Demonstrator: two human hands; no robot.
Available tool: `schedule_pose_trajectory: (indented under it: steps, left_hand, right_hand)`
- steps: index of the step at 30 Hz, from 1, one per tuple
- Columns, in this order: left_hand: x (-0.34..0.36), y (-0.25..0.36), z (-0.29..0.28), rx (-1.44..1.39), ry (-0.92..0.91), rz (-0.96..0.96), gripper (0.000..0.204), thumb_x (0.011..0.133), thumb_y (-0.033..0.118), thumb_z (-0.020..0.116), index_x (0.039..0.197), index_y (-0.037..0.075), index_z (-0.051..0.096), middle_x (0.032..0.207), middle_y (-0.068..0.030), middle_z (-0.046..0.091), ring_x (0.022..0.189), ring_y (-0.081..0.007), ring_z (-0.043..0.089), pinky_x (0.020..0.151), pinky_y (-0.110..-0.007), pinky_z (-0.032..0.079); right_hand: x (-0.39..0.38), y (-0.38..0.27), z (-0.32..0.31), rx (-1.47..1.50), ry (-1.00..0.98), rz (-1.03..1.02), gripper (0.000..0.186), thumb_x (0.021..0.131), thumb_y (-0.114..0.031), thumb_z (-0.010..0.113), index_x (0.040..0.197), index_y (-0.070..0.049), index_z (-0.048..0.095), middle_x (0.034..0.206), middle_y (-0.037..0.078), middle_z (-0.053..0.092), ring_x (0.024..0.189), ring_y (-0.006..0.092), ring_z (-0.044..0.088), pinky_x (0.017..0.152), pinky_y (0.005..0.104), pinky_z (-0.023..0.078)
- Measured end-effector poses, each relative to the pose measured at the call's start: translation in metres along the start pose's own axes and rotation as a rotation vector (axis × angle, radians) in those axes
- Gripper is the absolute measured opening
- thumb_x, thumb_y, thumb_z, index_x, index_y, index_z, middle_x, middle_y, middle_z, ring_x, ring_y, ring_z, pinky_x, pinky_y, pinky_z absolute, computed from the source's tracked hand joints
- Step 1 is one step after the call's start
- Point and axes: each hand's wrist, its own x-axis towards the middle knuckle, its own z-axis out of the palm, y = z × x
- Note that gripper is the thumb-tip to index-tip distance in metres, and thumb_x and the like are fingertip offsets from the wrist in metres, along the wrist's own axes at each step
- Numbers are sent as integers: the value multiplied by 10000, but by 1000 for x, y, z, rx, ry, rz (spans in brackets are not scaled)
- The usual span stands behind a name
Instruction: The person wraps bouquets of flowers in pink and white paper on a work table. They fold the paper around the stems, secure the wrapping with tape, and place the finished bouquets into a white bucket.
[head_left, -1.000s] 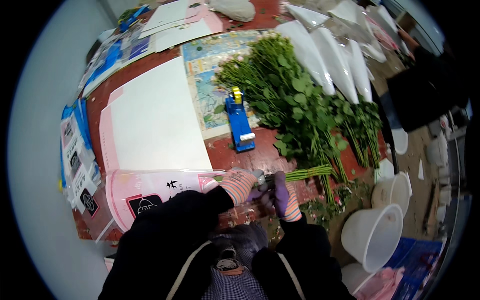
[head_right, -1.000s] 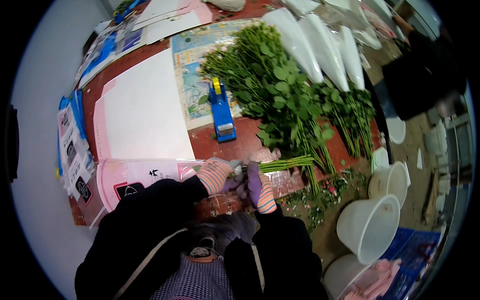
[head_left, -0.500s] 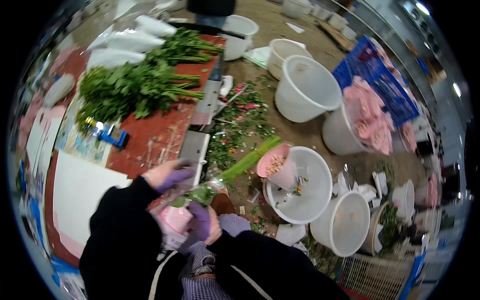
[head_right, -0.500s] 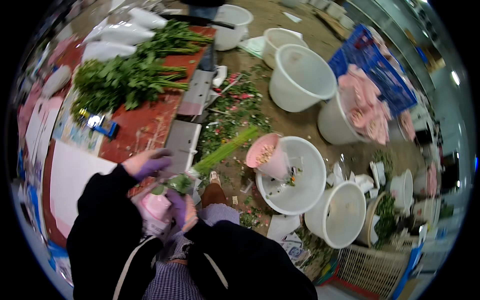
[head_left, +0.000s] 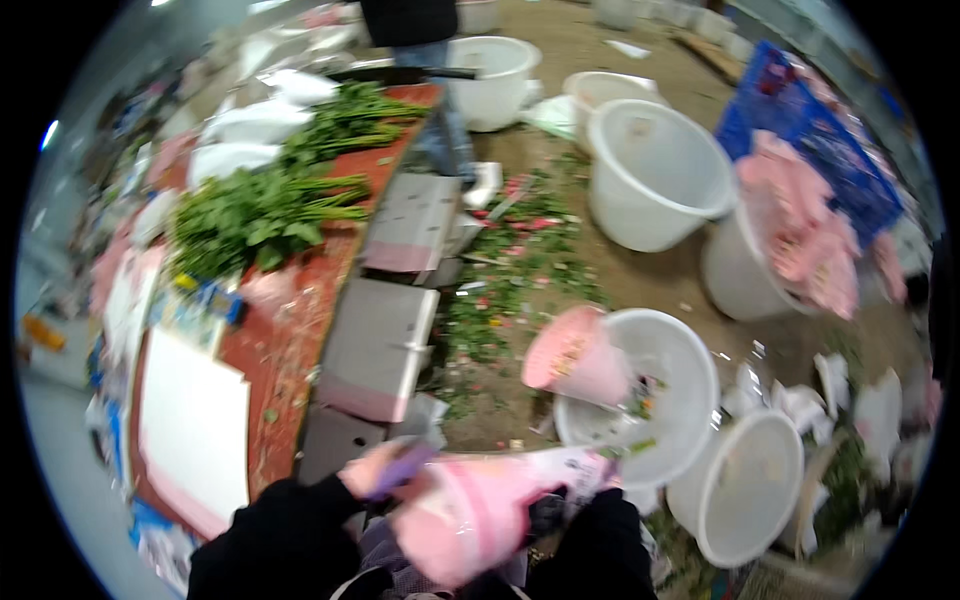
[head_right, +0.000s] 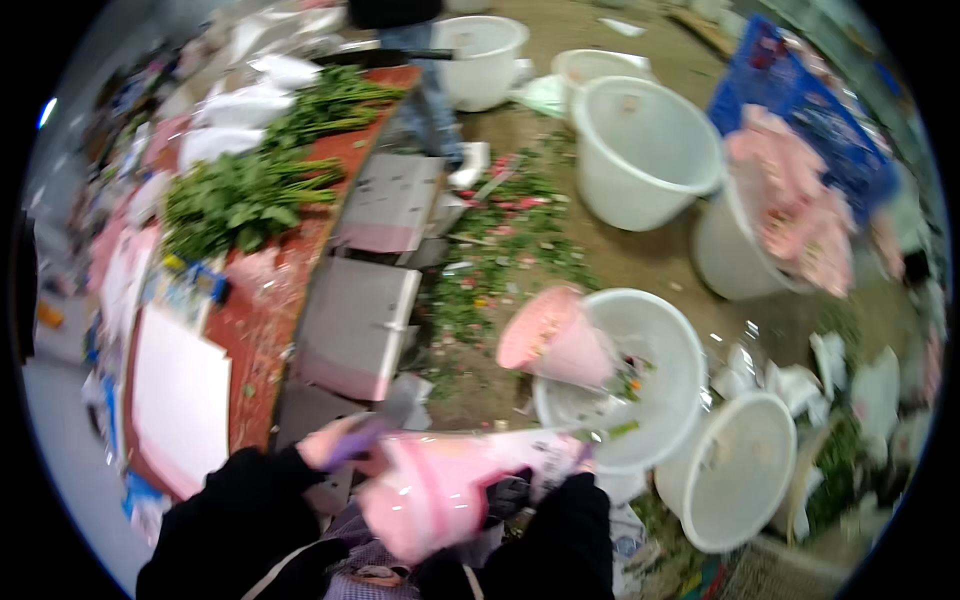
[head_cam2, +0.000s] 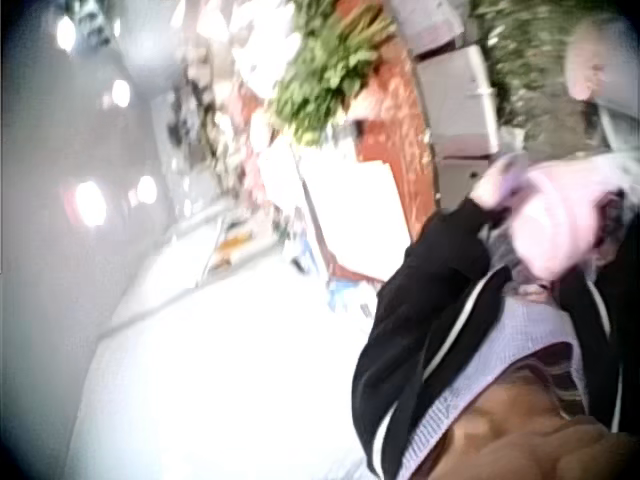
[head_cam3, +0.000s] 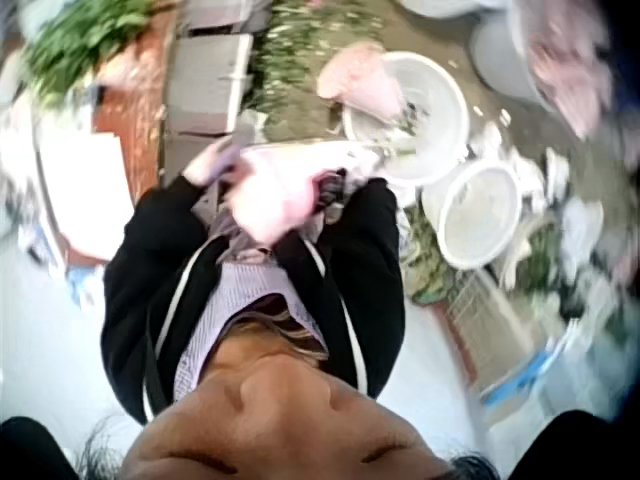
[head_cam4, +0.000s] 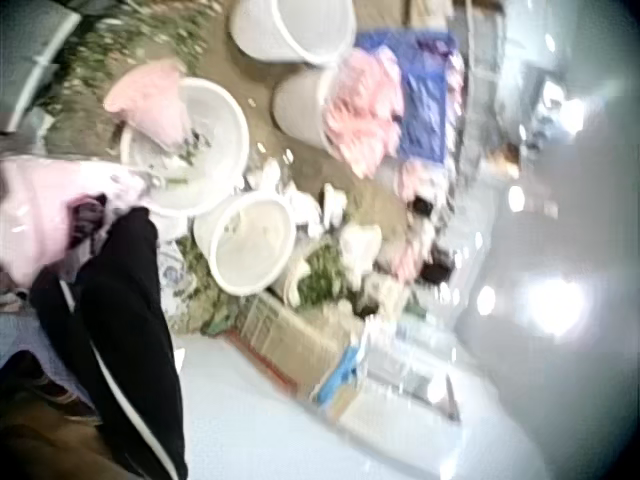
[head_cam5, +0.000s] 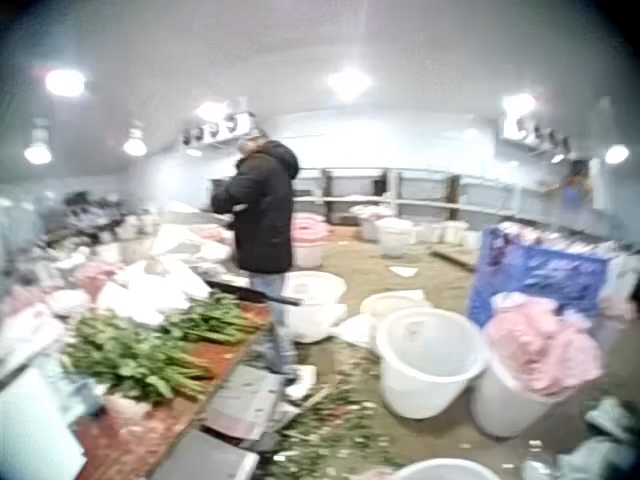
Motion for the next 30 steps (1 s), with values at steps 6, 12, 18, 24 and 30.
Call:
schedule_pose_trajectory:
  steps: [6,12,18,24,30]
  left_hand:
    - [119,59,118,333,128,276,467,832,441,521,1102,60,534,968,-182,613,860,-315,585,771,-370,448]
    - [92,20,85,186,171,391,460,840,435,492,1085,49,543,970,-174,612,931,-297,581,812,-353,440]
    - [-25,-84,-13,-6,933,322,219,793,177,579,987,77,599,872,-159,625,815,-308,602,736,-352,469]
    - [-155,-202,-137,650,1498,-328,641,750,432,581,1248,61,422,1283,-249,383,1225,-393,315,1017,-459,268]
    - [-187,-241,-183,539,1089,-466,786,794,588,446,1349,58,277,1387,-260,222,1283,-420,217,1041,-459,218]
  right_hand:
    - [-32,-87,6,-191,740,46,815,687,-748,430,1265,-175,407,1242,90,430,1052,304,445,797,491,428]
    - [41,-159,194,-1090,349,-1056,379,880,-237,497,1126,51,521,1074,177,581,932,270,560,820,341,441]
    - [113,13,553,-1741,-570,-1471,456,791,-182,592,1171,32,458,1130,238,517,1038,367,498,897,393,393]
    - [151,162,705,-2441,-437,-1332,646,790,-328,593,1284,2,339,1063,200,576,977,303,566,864,386,435]
    - [173,154,755,-2313,-711,-1169,477,711,-291,684,1058,-1,535,934,207,622,877,345,588,744,391,464]
